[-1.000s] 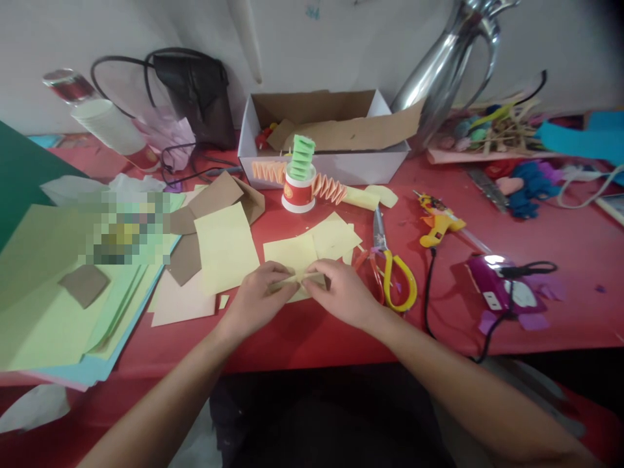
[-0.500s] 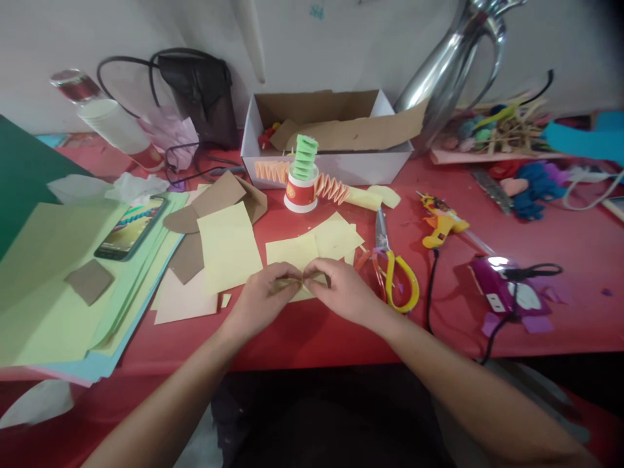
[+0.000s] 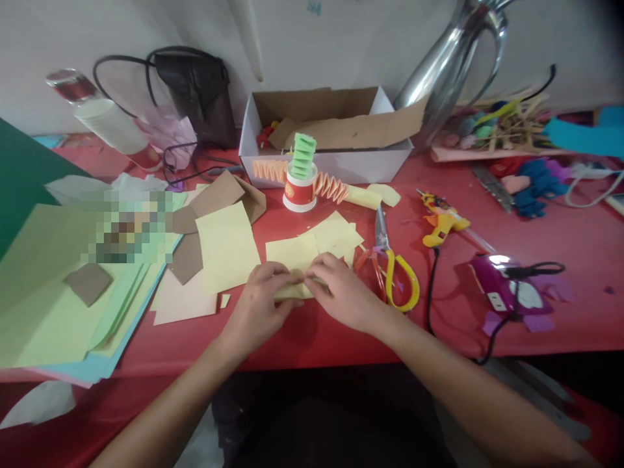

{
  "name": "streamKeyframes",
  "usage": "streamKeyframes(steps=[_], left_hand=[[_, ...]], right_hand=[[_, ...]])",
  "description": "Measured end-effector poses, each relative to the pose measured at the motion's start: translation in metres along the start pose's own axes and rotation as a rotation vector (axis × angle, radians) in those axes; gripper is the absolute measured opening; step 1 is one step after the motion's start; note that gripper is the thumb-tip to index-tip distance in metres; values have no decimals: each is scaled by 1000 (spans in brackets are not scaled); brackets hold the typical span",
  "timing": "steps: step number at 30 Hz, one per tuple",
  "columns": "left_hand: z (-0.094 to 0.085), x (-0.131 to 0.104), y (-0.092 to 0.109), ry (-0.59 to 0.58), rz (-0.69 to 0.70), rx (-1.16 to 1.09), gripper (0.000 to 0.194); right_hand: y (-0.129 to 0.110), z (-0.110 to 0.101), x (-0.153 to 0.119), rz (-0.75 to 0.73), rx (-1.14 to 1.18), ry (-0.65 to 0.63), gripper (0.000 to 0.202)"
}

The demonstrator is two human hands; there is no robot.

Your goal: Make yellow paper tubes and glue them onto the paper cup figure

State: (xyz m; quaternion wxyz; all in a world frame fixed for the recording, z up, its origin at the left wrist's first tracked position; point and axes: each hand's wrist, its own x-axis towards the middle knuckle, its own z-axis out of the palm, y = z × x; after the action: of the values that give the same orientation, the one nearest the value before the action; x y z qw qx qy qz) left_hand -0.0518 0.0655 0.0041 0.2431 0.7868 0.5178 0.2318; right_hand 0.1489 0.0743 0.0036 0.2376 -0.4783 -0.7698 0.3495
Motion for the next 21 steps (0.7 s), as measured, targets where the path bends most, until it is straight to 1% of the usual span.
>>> streamKeyframes(steps=[2, 4, 6, 10, 12, 14, 16, 18, 21], left_hand=[[0, 0, 2, -26, -3, 51, 27], [0, 0, 4, -82, -33, 68, 26], [-1, 2, 5, -123, -59, 69, 24], [-4, 6, 5, -143, -89, 69, 21], [-5, 10, 5, -151, -86, 59, 20], [-6, 13, 3, -159, -73, 59, 17], [-6, 15, 2, -154, -68, 87, 13], [-4, 15, 0, -121, -73, 125, 14], [0, 9, 0, -10, -63, 176, 17]], right_hand=[[1, -2, -1, -54, -53, -29, 12], [2, -5, -1, -96, -95, -82, 15], [2, -6, 0, -96, -115, -113, 18], [1, -4, 4, -38, -110, -97, 17], [0, -4, 5, -28, -81, -73, 17], [0, -3, 7, -29, -61, -53, 13], [0, -4, 8, -26, -71, -58, 7], [0, -3, 9, -7, -99, -67, 12], [1, -1, 11, 22, -132, -46, 15]])
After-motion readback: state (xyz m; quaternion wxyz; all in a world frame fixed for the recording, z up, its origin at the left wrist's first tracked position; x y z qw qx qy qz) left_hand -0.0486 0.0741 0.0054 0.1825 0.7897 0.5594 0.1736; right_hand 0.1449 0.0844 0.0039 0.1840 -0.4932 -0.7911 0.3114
